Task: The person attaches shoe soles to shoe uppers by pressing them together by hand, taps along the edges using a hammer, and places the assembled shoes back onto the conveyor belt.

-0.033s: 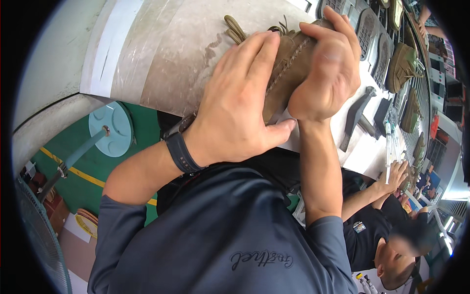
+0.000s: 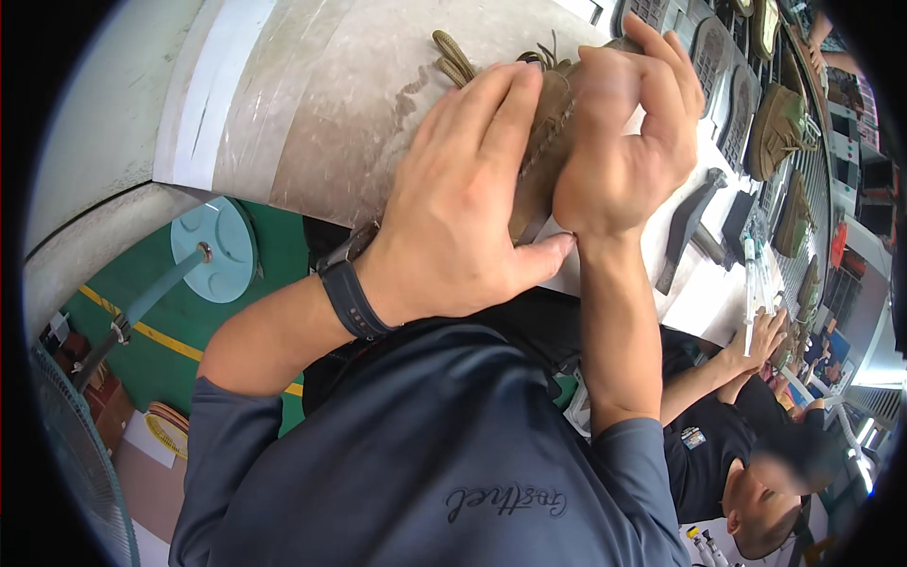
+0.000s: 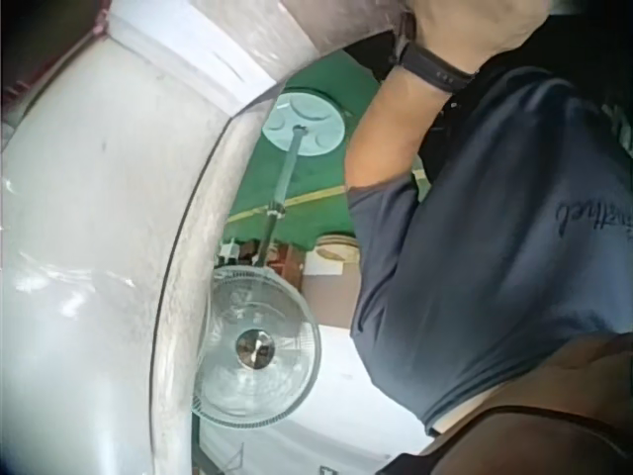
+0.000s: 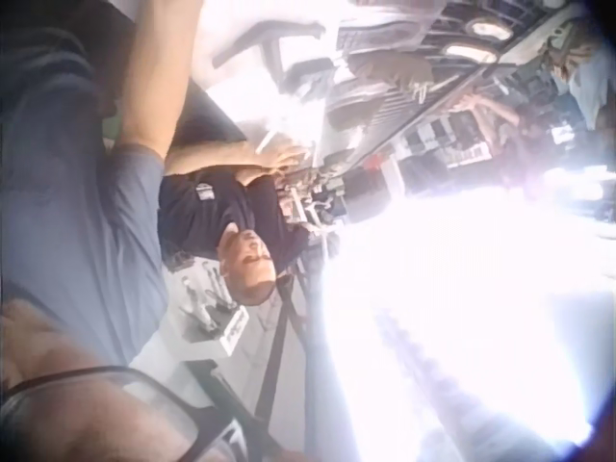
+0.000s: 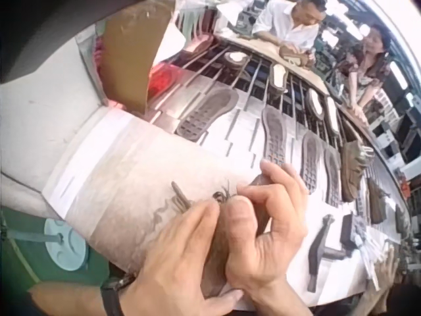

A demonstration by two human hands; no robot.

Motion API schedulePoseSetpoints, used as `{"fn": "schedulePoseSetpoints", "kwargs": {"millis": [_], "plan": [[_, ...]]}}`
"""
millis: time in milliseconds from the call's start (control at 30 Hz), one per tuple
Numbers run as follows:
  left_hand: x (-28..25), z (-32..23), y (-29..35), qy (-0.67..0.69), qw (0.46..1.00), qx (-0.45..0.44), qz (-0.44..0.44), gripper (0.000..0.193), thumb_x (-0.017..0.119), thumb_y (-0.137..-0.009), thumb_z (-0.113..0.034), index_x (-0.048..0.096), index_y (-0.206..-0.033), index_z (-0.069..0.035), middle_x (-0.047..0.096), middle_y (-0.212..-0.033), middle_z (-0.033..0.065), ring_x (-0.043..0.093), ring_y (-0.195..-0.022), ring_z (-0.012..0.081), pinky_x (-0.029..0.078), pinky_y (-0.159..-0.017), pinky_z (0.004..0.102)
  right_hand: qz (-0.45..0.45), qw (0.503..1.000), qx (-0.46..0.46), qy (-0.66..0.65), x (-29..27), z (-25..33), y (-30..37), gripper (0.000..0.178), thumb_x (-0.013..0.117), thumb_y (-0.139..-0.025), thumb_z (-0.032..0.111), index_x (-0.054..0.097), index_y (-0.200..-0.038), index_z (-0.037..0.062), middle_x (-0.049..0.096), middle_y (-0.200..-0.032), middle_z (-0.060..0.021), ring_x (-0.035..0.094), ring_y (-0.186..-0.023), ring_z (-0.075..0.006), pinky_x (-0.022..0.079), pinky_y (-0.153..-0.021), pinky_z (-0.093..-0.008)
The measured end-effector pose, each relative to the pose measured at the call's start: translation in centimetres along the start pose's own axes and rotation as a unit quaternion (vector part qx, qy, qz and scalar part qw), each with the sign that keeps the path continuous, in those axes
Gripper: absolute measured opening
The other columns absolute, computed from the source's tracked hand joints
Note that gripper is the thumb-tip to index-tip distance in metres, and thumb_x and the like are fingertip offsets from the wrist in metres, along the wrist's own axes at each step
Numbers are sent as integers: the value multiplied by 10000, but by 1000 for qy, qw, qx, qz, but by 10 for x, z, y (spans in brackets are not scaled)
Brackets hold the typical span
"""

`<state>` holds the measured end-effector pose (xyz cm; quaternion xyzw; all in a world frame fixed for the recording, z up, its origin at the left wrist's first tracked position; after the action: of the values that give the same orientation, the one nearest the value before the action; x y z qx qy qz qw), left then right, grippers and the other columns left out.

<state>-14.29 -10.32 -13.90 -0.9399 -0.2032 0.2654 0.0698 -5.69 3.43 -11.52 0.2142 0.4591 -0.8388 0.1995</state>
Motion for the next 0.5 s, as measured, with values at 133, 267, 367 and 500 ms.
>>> {"fn": "schedulePoseSetpoints", "kwargs": {"millis": [133,267,367,500], "plan": [[4,2,-2,25,999,28,-21,982,890,-715,-191,403,-1523,80,485,-1490,295,510,-1351,486,417,-1146,525,31,997,-20,61,12,-4,-7,281,840,-822,190,614,-804,24,638,-874,-193,637,-985,-404,466,-1017,-520],[-2,10,-6,51,998,29,-12,923,853,-764,-232,416,-1512,84,507,-1458,301,505,-1361,473,408,-1163,518,141,988,-42,41,1,-4,-27,310,825,-849,257,603,-816,44,604,-829,-174,602,-889,-363,476,-876,-465],[-23,14,-7,72,996,2,44,810,800,-861,-218,465,-1540,72,536,-1531,259,523,-1436,374,380,-1218,423,307,951,-32,25,-16,-34,-41,455,672,-1024,460,696,-971,9,646,-742,-166,635,-692,-258,506,-667,-371],[-48,29,8,199,980,-9,19,634,704,-985,-259,545,-1499,77,596,-1514,209,535,-1443,277,393,-1216,402,328,939,61,81,-31,-43,-22,686,543,-1042,635,724,-930,-17,683,-741,-217,701,-728,-335,543,-718,-456]]}}
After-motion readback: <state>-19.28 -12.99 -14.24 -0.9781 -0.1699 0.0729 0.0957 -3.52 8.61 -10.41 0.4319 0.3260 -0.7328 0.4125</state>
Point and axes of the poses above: each hand's wrist, its own y-axis away from the middle knuckle, its own x-axis out of the palm, z = x × y, the point moved 1 cm from there along -y, towards the middle knuckle
